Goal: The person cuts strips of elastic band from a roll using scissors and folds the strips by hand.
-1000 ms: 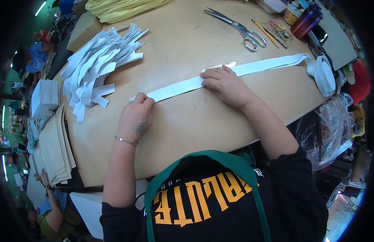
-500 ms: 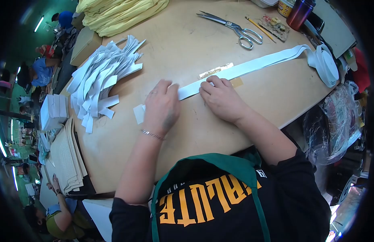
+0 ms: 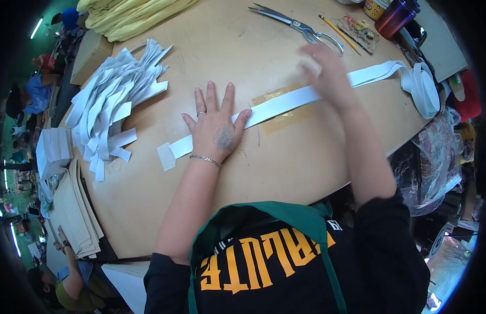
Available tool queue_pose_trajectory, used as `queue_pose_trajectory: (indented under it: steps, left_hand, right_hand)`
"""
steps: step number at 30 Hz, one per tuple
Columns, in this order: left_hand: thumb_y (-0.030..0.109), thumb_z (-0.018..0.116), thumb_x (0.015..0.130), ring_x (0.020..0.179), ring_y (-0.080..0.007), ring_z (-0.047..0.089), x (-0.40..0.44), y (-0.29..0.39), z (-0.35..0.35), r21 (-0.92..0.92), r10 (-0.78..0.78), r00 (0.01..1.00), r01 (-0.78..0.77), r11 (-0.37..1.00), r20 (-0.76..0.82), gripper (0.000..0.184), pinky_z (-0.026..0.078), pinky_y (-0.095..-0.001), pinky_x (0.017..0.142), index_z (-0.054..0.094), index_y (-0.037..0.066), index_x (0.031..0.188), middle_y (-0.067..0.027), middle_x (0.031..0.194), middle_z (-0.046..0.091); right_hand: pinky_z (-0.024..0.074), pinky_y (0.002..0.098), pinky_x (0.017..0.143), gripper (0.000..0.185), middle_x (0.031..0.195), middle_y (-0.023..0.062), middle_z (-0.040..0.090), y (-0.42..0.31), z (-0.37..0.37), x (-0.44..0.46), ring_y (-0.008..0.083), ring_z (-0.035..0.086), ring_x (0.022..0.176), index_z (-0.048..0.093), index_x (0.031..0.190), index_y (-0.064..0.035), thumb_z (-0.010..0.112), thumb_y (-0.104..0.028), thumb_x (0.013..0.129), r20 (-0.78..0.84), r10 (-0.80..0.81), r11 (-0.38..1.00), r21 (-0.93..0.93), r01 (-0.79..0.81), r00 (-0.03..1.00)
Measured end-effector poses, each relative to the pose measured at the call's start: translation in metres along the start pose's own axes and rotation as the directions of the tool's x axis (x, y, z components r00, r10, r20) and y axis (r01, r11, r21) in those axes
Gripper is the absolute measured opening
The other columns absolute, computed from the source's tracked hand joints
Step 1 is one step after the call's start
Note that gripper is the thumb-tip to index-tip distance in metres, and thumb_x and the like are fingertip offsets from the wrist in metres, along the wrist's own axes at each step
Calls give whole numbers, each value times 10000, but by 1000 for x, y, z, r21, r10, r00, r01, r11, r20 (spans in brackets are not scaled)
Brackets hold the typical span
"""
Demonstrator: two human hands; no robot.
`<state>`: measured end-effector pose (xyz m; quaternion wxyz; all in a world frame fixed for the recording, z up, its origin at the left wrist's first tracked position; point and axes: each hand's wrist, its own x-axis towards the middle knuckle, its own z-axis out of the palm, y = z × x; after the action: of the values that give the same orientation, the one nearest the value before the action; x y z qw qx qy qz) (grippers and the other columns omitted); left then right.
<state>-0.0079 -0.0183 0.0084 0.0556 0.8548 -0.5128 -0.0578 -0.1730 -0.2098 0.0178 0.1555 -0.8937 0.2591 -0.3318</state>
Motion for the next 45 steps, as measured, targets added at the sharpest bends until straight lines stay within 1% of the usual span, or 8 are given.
queue_pose_trajectory:
  steps: [2,5,14,19,20,24,32,45]
  left_hand:
    - [559,408,872,1372,-378,112,0,-1,1,2,-1,1000,1,1000,1,639,151,-703,974,295,238,1412,-143,1486,174]
    - [555,412,871,1373,-373,115,0,-1,-1,-3,-3,1000,3,1000,0,634,152,-700,976,300,242,1411,-140,1485,178]
    - [525,403,886,1375,-354,119,0,-2,1,-32,-6,999,5,999,-32,592,141,-696,987,313,250,1402,-116,1486,184]
    - [486,370,912,1377,-347,115,-2,-3,2,-48,7,999,-8,999,-38,547,140,-695,991,313,249,1402,-116,1487,181]
    - [482,364,916,1377,-347,115,-2,-4,3,-49,8,999,-10,999,-41,541,140,-695,992,313,249,1402,-117,1487,181]
    - [484,350,921,1378,-349,112,-2,-5,6,-52,11,998,-14,999,-61,535,139,-694,993,313,250,1401,-116,1487,184]
    - [495,338,921,1378,-350,116,-1,-3,6,-49,4,999,-7,999,-54,540,142,-684,999,305,254,1404,-112,1488,186]
    - [495,333,920,1378,-351,116,-1,-4,4,-48,-2,1000,0,999,-30,556,140,-679,1002,284,245,1414,-114,1493,171]
  right_hand:
    - [428,396,875,282,1024,98,590,46,-8,22,273,543,1014,629,1021,-96,629,-208,762,-77,114,955,-265,-130,991]
    - [436,377,860,324,1027,130,580,75,-10,33,282,547,983,611,1081,-68,614,-221,796,142,367,838,-479,-260,919]
    - [486,340,611,290,779,124,632,46,-20,82,240,620,700,608,843,-10,624,-297,807,376,577,663,-734,-147,725]
    - [350,221,415,311,578,9,531,24,-80,39,75,507,483,554,739,-94,620,-375,854,553,618,748,-198,-633,558]
    - [371,230,426,279,569,1,514,6,-87,8,94,506,482,551,744,-87,599,-330,873,604,633,580,45,-813,485]
    - [437,242,516,488,626,15,535,-53,-119,-120,113,563,566,521,845,-70,500,-558,859,818,319,453,312,-835,479]
    - [423,214,548,569,651,36,558,-113,-119,-176,108,572,614,497,807,-71,418,-633,854,958,185,318,152,-936,219]
    - [429,205,485,621,611,37,517,-131,-91,-156,104,526,515,490,748,-60,455,-677,811,899,397,175,126,-977,187]
